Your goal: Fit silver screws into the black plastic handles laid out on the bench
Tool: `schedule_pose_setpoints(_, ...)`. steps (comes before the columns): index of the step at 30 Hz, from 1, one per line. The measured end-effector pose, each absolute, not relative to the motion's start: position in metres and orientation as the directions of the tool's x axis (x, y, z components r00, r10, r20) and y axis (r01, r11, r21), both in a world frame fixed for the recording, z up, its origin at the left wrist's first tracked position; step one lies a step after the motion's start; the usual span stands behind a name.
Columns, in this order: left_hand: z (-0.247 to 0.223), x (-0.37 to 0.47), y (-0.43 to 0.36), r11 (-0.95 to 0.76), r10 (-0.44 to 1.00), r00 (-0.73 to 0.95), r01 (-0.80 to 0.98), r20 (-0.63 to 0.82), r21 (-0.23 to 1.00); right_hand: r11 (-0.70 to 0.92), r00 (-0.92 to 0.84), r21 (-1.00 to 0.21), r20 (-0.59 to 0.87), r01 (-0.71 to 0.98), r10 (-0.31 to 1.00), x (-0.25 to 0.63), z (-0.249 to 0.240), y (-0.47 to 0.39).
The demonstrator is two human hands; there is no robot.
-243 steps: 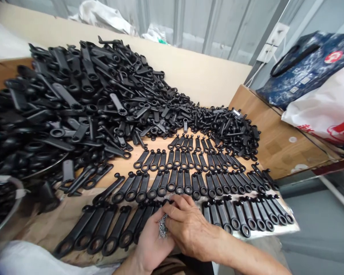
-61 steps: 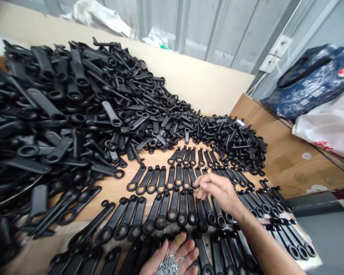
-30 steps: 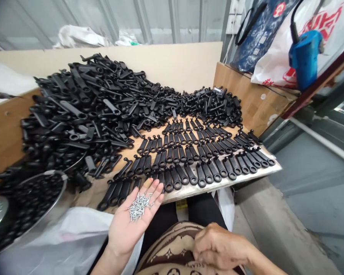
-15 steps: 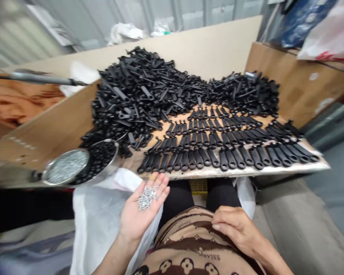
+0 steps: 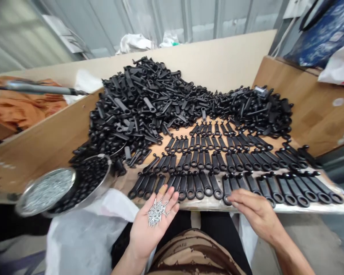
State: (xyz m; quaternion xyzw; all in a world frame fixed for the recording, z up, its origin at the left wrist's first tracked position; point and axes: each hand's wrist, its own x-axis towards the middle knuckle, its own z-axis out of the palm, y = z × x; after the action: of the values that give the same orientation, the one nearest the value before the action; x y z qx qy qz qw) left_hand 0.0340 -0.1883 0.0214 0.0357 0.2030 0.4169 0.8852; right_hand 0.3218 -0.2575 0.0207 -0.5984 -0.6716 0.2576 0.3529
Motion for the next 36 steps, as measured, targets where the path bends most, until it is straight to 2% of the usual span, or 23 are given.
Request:
schedule_pose_setpoints(6,0.013,0.045,-0.164,0.653,0.753,0.611,-0.739,-0.243,0.166,0.008,0.209,-0.735,0.203,0.678,0.957,0.351,0.03,-0.173)
schedule_pose_setpoints(10,0.013,0.047,-0.15,0.651,0.754,0.614,-0.745,-0.231,0.145,0.018,0.133,-0.625,0.194,0.781,0.972,0.366,0.016,-0.121)
schedule_pose_setpoints(17,0.012,0.053,-0.129,0.65,0.752,0.602,-0.745,-0.269,0.151,-0.074,0.087,-0.43,0.012,0.9,0.996,0.374,0.008,-0.075)
schedule_pose_setpoints(22,0.007,0.062,-0.121,0.662,0.736,0.588,-0.73,-0.337,0.171,-0.114,0.101,-0.351,-0.055,0.929,0.993,0.372,0.012,-0.068)
schedule_pose_setpoints(29,0.006,0.072,-0.122,0.695,0.707,0.635,-0.704,-0.31,0.143,-0.105,0.074,-0.268,-0.122,0.958,0.99,0.37,0.019,-0.061)
schedule_pose_setpoints(31,0.01,0.074,-0.124,0.699,0.702,0.626,-0.698,-0.341,0.157,-0.093,0.077,-0.237,-0.076,0.967,0.994,0.366,0.023,-0.067)
schedule_pose_setpoints(33,0.014,0.074,-0.127,0.721,0.676,0.637,-0.675,-0.37,0.155,-0.022,0.037,-0.246,0.056,0.969,0.998,0.356,0.03,-0.08)
schedule_pose_setpoints(36,0.019,0.073,-0.131,0.732,0.656,0.644,-0.67,-0.393,0.126,0.291,-0.187,-0.386,0.283,0.876,0.941,0.327,0.045,-0.111)
